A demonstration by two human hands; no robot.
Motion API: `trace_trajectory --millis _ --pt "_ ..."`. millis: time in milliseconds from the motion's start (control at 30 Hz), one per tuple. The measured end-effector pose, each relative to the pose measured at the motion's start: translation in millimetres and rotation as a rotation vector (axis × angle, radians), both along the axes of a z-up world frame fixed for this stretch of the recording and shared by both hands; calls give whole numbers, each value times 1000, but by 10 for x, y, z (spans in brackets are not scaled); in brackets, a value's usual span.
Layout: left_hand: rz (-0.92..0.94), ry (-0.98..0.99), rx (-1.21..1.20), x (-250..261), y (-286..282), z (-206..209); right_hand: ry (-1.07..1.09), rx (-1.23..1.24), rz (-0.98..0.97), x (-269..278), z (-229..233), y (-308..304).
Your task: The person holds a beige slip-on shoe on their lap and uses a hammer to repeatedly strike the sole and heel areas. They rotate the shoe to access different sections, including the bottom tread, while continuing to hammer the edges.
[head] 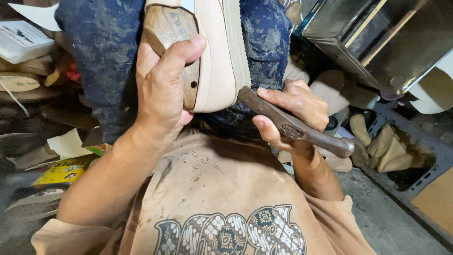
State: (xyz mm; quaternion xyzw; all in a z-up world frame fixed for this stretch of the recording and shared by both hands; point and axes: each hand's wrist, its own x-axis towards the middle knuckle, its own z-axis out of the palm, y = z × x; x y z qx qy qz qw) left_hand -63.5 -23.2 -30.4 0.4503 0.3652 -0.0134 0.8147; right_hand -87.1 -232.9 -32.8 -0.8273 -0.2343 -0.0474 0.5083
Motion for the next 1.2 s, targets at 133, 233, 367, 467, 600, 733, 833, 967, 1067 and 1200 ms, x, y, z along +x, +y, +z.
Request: trace_trajectory --millis 133,233,367,467,600,733,833,967,1067,1200 --pt "-28 -97 -8 -72 -12 -86 50 28 142 294 41 -39" --pt "-68 -178 32 -78 15 -142 123 -42 341 539 169 -46" --pt "-126 -187 58 -103 70 -176 157 -31 441 600 167 -35" --pt "-146 -186 36 -121 97 -232 97 17 371 482 57 -42" --pt "-198 -229 56 -125 122 -176 -12 22 223 347 -28 -9" --pt "-214 -277 77 -155 117 -221 14 3 241 406 47 -10" --pt "-154 -261 59 -201 89 -267 176 -20 348 529 168 -9" --pt "-195 -285 83 -184 103 -266 278 -118 378 609 262 -19" --pt "-190 -288 55 -222 98 -280 217 -30 346 485 133 -37" --pt "-195 -348 5 -232 104 -295 86 -18 236 381 69 -6"
